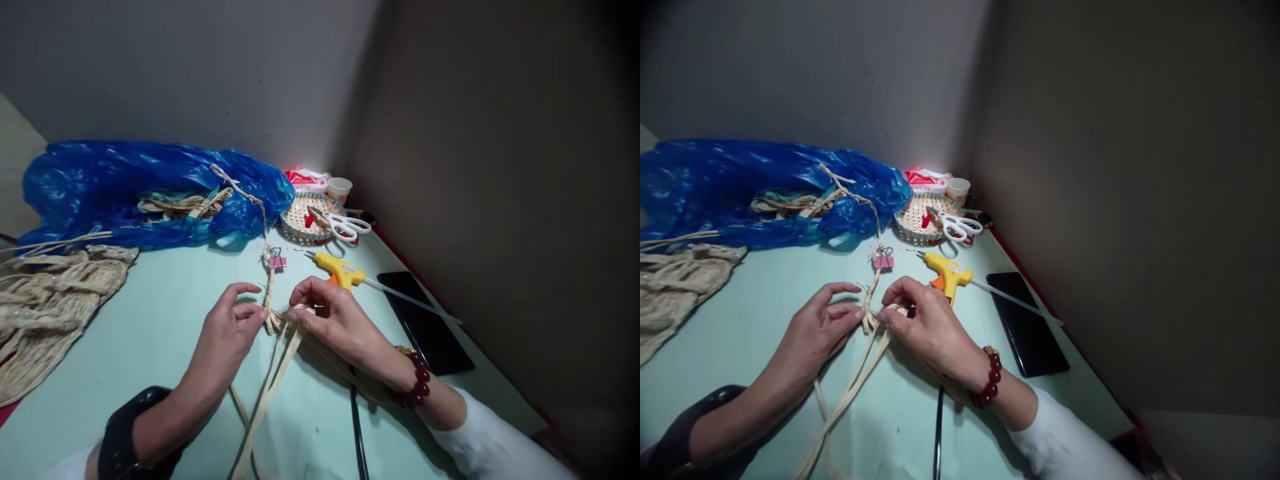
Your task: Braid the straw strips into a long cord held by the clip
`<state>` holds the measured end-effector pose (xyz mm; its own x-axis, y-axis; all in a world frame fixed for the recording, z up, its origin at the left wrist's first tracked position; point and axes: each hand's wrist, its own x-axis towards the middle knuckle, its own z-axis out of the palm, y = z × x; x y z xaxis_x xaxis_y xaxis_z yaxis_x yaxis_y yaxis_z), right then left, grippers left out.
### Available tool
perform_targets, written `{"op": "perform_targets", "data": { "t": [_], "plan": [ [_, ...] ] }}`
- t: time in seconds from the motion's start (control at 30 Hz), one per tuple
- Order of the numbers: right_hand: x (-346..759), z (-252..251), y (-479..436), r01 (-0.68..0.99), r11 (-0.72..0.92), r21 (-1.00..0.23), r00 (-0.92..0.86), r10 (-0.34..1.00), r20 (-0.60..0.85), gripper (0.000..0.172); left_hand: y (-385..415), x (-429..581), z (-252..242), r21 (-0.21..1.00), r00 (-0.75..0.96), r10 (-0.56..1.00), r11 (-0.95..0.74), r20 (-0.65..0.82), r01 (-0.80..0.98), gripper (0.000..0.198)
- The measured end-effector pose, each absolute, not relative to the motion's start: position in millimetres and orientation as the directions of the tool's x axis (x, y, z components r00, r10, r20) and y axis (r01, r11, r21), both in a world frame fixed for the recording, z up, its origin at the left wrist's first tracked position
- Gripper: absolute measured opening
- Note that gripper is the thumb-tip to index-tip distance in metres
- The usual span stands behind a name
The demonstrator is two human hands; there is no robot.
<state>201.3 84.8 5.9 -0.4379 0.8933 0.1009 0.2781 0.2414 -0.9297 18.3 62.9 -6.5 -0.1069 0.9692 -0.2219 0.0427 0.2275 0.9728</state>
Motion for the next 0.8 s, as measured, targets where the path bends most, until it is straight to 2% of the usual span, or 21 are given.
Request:
{"op": "perform_targets", "data": {
  "t": [0.07,0.13,0.2,0.4,0.47,0.53,0.63,0.7,0.8],
  "plan": [
    [199.5,2.3,86.6,0.269,0.237,-0.933,-0.416,0.903,0.109,0.012,64.6,18.1,-5.3,0.98,-0.054,0.984,0.173,-0.169,0.093,0.032],
    [196.8,1.0,89.6,0.26,0.242,-0.935,-0.394,0.91,0.126,0.017,65.6,18.4,-2.6,0.975,-0.005,0.99,0.137,-0.139,0.174,0.016],
    [193.6,3.3,92.9,0.268,0.261,-0.927,-0.391,0.909,0.143,0.016,65.4,19.1,1.3,0.965,0.014,0.991,0.126,-0.133,0.228,0.009],
    [185.4,13.7,97.1,0.318,0.365,-0.875,-0.435,0.876,0.208,0.008,63.6,21.7,7.4,0.966,0.07,0.97,0.223,-0.234,0.128,0.025],
    [185.2,10.6,97.9,0.244,0.304,-0.921,-0.433,0.884,0.177,0.014,65.3,23.0,7.2,0.969,0.065,0.971,0.224,-0.231,0.102,0.02],
    [186.5,5.9,99.2,0.085,0.178,-0.98,-0.446,0.887,0.122,0.026,67.3,23.8,7.5,0.968,0.016,0.973,0.229,-0.232,0.101,0.016],
    [189.4,1.4,100.7,-0.116,-0.015,-0.993,-0.464,0.885,0.041,0.043,69.1,23.8,8.8,0.963,-0.047,0.971,0.237,-0.233,0.129,0.017],
    [190.2,0.4,100.1,-0.148,-0.079,-0.986,-0.449,0.894,-0.004,0.047,69.6,23.8,9.4,0.961,-0.058,0.969,0.244,-0.238,0.131,0.019],
    [188.5,-0.8,96.9,-0.143,-0.083,-0.986,-0.414,0.91,-0.017,0.048,70.2,24.4,7.7,0.962,-0.065,0.968,0.249,-0.243,0.108,0.02]
  ]
}}
